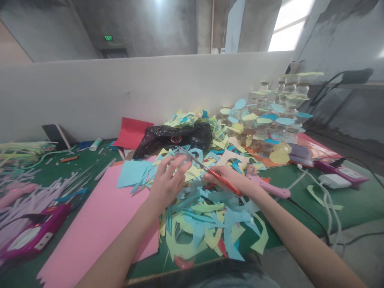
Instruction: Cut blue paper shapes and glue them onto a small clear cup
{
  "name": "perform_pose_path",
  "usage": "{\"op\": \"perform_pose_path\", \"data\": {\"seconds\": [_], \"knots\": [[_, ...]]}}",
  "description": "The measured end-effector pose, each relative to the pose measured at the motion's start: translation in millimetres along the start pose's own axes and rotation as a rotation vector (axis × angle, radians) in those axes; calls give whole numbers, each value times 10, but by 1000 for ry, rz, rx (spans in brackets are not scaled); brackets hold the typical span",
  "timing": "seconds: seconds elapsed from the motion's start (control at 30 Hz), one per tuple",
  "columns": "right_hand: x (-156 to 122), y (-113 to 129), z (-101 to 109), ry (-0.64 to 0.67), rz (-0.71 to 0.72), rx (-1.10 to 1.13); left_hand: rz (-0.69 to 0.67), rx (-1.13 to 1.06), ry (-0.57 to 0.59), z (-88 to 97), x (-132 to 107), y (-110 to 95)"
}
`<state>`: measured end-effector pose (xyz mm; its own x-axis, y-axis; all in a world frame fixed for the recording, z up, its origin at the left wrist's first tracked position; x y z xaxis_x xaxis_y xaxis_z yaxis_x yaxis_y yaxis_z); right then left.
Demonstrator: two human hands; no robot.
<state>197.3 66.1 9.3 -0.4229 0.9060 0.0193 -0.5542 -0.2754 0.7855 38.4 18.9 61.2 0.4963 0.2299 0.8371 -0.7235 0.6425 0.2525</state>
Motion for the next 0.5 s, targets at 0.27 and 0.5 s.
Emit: {"op": "perform_pose_path", "data": {"seconds": [0.27,0.5], "knots": [[-15,27,9,-3,-12,24,31,-36,29,-23,19,-1],[-14,13,-2,13,37,-34,85,-67,4,3,16,65]]}}
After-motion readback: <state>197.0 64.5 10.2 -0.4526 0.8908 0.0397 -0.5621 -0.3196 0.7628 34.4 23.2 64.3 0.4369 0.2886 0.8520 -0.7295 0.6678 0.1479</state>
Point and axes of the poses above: each hand's wrist, its own x-axis towards the middle knuckle, its own z-axis out of the back of the hand, y = z × x, the point moved 8 cm from there along x, towards the middle knuckle, and after that the axes turned 4 degrees about -y, right-handed, at the moved point
